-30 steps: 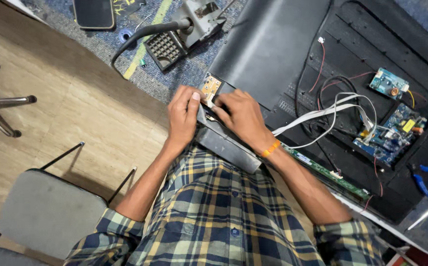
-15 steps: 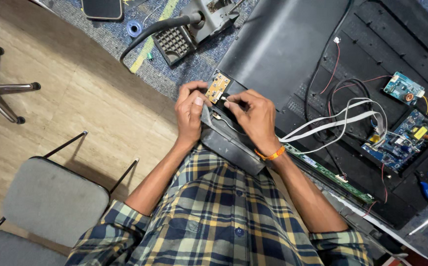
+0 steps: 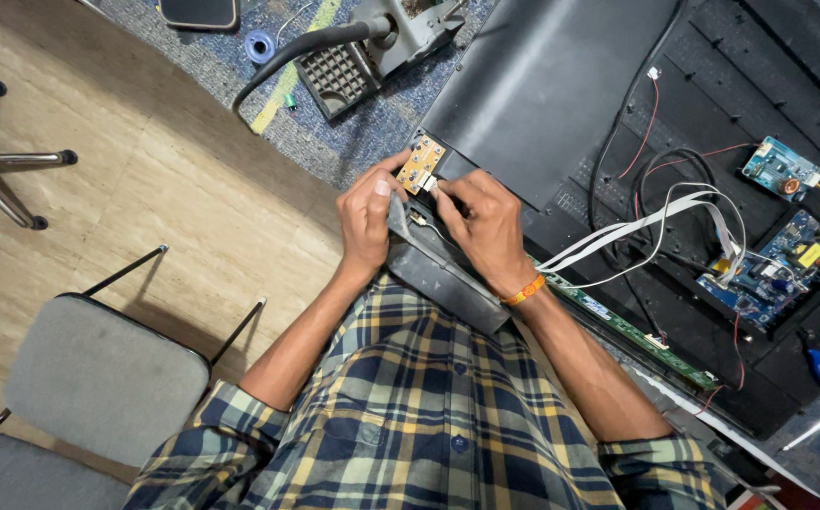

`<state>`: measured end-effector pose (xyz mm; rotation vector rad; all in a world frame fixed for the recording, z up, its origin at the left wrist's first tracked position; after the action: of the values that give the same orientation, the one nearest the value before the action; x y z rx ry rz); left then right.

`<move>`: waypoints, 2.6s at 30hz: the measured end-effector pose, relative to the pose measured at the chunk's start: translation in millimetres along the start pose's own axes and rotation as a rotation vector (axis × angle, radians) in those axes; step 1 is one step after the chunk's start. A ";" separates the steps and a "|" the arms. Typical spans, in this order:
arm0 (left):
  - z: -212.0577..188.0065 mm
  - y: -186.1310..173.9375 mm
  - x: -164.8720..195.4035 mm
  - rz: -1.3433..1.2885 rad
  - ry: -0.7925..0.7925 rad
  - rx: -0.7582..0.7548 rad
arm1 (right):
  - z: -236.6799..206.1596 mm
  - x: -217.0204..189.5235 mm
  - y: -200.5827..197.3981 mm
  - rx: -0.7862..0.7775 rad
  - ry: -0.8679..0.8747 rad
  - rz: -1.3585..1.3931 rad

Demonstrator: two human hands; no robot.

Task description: The person aligns and secures a speaker bar to the back of a television chassis, then uses a screwdriver to fasten multiple screws into the rear panel. The person handles wires and circuit boards while repositioning the speaker bar and tightening the screws.

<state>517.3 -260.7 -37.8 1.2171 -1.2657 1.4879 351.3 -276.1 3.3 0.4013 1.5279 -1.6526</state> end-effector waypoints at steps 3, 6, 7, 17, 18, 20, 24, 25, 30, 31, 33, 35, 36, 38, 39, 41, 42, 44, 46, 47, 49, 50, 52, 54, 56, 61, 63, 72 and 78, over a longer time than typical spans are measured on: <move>0.4 -0.9 -2.6 -0.012 -0.019 -0.008 | -1.6 2.1 5.7 -0.020 0.005 0.011; 0.3 -1.6 -3.5 -0.021 -0.021 -0.020 | -2.4 3.5 8.4 -0.026 0.018 0.036; 0.8 -2.2 -4.0 -0.024 -0.019 -0.022 | -2.0 3.7 8.9 -0.025 0.022 0.046; 5.4 -5.6 -8.6 -0.044 -0.039 -0.030 | 2.2 6.2 15.0 -0.037 0.075 0.075; 5.7 -6.0 -8.7 -0.047 -0.041 -0.033 | 2.8 6.0 15.3 -0.034 0.074 0.073; 6.0 -6.9 -8.2 -0.046 -0.035 -0.037 | 3.9 5.2 15.8 -0.037 0.072 0.074; 6.5 -8.6 -7.7 -0.051 -0.031 -0.036 | 5.5 4.2 17.6 -0.056 0.078 0.074; 6.4 -9.0 -7.9 -0.058 -0.036 -0.034 | 5.5 4.2 18.2 -0.061 0.081 0.071; 6.3 -10.3 -7.0 -0.064 -0.038 -0.035 | 5.8 -1.2 18.2 -0.054 0.020 0.043; 6.4 -10.7 -6.9 -0.065 -0.039 -0.034 | 5.6 -0.8 18.4 -0.055 0.020 0.044; 4.9 -10.4 -7.8 -0.060 -0.049 -0.032 | 4.9 -1.5 18.4 -0.050 -0.003 0.040; 4.4 -9.7 -8.6 -0.058 -0.051 -0.037 | 4.1 -1.6 18.8 -0.048 -0.019 0.027; 4.0 -9.7 -8.8 -0.057 -0.049 -0.039 | 3.9 -2.0 19.5 -0.052 -0.026 0.016; 4.0 -9.2 -9.4 -0.060 -0.043 -0.042 | 3.6 -2.7 20.1 -0.052 -0.038 -0.002; 3.9 -8.9 -9.5 -0.064 -0.038 -0.040 | 3.5 -3.5 20.2 -0.049 -0.046 -0.010; 4.2 -9.8 -10.3 -0.062 -0.034 -0.033 | 3.6 -5.3 20.7 -0.045 -0.054 -0.011; 4.7 -10.0 -10.9 -0.058 -0.035 -0.031 | 3.7 -5.8 20.9 -0.044 -0.053 -0.006; 4.6 -10.6 -12.3 -0.058 -0.042 -0.030 | 3.9 -7.0 22.7 -0.061 -0.055 -0.024; 3.8 -11.2 -13.6 -0.066 -0.052 -0.034 | 4.2 -7.6 25.7 -0.097 -0.063 -0.071; 3.1 -11.9 -13.6 -0.069 -0.051 -0.031 | 4.6 -10.0 25.6 -0.096 -0.094 -0.068; 2.6 -12.6 -13.5 -0.073 -0.048 -0.025 | 5.4 -14.2 25.0 -0.093 -0.155 -0.062; 2.4 -13.2 -13.4 -0.074 -0.045 -0.019 | 6.0 -14.2 24.9 -0.096 -0.163 -0.054; 3.1 -13.6 -12.8 -0.075 -0.035 -0.018 | 7.5 -13.5 24.0 -0.094 -0.174 -0.042; 4.2 -13.3 -11.8 -0.074 -0.024 -0.021 | 8.7 -12.6 25.2 -0.117 -0.174 -0.028; 5.2 -13.6 -10.9 -0.067 -0.018 -0.023 | 9.8 -13.5 26.3 -0.137 -0.186 -0.032; 5.6 -14.6 -8.0 -0.067 -0.015 -0.026 | 11.4 -16.5 31.8 -0.200 -0.200 -0.113; 5.7 -15.4 -6.1 -0.057 -0.004 -0.021 | 12.1 -16.8 33.5 -0.217 -0.194 -0.157; 8.7 -14.5 -7.4 -0.053 -0.004 -0.025 | 15.6 -11.4 18.7 -0.046 -0.019 0.039; 9.3 -16.2 -11.8 -0.040 -0.042 -0.027 | 22.9 -16.2 22.5 -0.110 -0.064 -0.027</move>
<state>536.9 -267.2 -45.8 1.2547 -1.2775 1.4192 384.4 -289.9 4.7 0.2677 1.5743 -1.5790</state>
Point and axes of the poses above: each hand's wrist, its own z-axis towards the middle knuckle, its own y-axis out of the palm, x = y × z, the point moved 9 cm from there along z, towards the middle knuckle, and after that the axes turned 5 degrees about -y, right-handed, at the moved point
